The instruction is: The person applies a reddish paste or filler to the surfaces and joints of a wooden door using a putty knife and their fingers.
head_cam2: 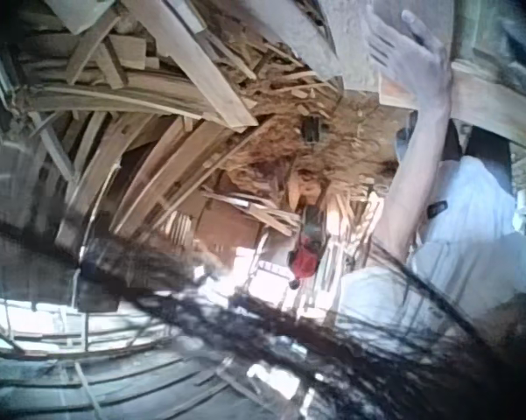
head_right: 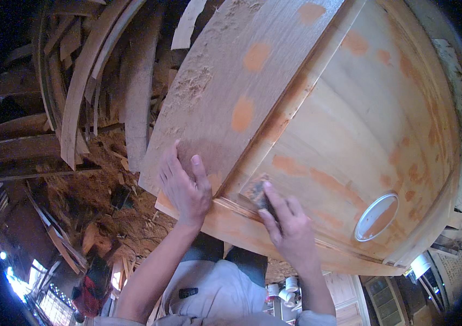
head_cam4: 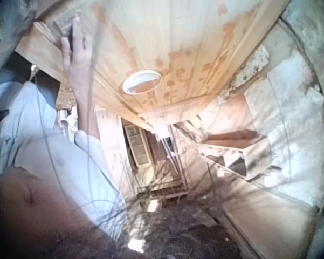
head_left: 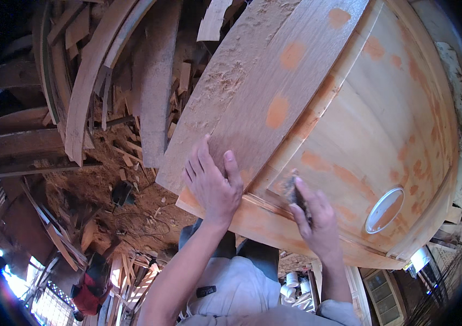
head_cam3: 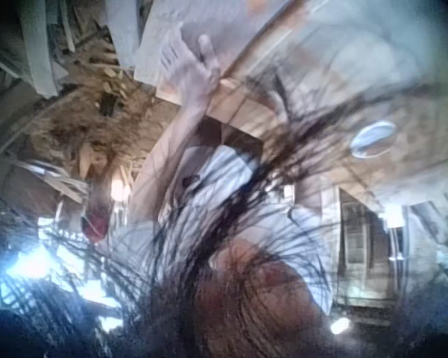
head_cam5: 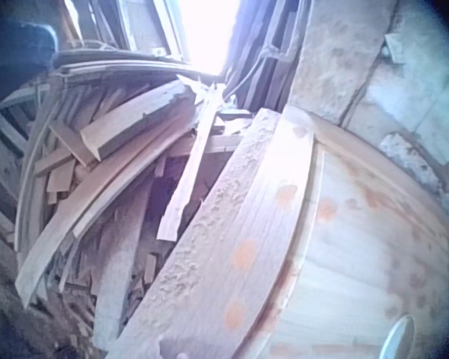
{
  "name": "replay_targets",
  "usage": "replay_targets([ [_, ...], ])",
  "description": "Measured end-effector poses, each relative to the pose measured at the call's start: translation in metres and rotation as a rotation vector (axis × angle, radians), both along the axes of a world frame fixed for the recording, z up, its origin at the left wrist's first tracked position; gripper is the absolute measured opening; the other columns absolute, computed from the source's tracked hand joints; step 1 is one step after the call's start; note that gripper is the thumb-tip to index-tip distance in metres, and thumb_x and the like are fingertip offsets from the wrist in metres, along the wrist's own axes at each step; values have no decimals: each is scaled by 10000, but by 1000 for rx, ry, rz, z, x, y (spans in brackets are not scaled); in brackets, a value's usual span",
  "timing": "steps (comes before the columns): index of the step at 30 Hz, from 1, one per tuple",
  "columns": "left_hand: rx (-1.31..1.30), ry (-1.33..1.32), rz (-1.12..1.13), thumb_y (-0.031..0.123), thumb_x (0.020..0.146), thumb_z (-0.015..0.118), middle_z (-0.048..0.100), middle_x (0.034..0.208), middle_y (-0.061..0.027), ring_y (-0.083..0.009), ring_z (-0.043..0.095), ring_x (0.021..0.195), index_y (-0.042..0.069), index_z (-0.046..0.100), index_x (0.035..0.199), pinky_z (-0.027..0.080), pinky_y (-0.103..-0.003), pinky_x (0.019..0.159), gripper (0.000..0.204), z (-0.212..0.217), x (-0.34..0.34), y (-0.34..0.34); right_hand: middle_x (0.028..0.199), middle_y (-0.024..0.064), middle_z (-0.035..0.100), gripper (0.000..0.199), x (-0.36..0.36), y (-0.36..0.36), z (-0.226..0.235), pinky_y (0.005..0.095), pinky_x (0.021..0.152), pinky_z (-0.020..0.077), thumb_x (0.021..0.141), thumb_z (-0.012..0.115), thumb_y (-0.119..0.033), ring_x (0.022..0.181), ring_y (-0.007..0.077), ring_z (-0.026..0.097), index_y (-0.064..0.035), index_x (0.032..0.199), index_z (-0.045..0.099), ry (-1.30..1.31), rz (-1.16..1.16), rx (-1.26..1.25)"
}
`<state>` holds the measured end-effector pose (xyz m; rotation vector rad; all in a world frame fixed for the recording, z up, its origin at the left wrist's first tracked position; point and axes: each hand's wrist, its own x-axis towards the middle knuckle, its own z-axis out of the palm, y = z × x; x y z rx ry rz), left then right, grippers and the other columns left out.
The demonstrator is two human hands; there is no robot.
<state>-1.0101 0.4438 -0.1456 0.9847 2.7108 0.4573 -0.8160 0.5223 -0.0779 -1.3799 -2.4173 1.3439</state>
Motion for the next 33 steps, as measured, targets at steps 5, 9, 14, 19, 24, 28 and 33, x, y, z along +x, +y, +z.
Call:
replay_targets([
  [5,10,9,-10,353,960,555,546,1290,-153,-323,503,1204,25,480,1360,349,-455,978,523,1,-1,3,835,88,565,541,-19,1,2,390,559,540,896,707,-221,636,246,633,-238,1413,548,-222,161,123],
  [9,40,-14,9,299,959,552,554,1271,-195,-369,496,1203,10,484,1350,336,-482,1037,491,5,-2,4,841,83,555,558,-24,6,-2,391,549,543,902,693,-238,632,240,632,-271,1432,524,-291,250,159],
  [14,29,-15,12,304,960,551,554,1269,-193,-367,503,1196,11,484,1348,344,-482,1029,491,8,-1,6,872,84,548,636,-23,8,-9,410,574,556,872,693,-200,699,256,648,-288,1464,478,-295,310,159],
  [19,35,-10,10,326,967,546,559,1273,-181,-352,508,1204,15,487,1349,353,-478,1012,497,6,0,4,891,102,543,652,-22,7,-11,426,600,564,878,648,-143,726,281,656,-283,1482,449,-308,322,141],
  [24,35,-11,11,336,969,544,563,1282,-166,-337,514,1206,21,494,1347,367,-472,987,495,11,-3,3,924,122,553,628,-27,11,-3,450,618,563,917,575,-111,745,309,664,-272,1503,413,-438,407,99],
  [28,40,-9,15,344,966,547,562,1284,-166,-337,515,1206,31,497,1349,373,-474,984,498,8,-3,1,959,139,561,605,-32,11,8,474,643,562,942,530,-103,756,329,669,-259,1511,396,-511,432,102],
  [33,34,-4,28,363,959,554,562,1285,-160,-334,521,1197,42,499,1352,381,-481,988,510,9,-3,0,1036,180,584,593,-46,16,28,501,663,557,952,507,-94,811,366,680,-241,1514,384,-613,450,44],
])
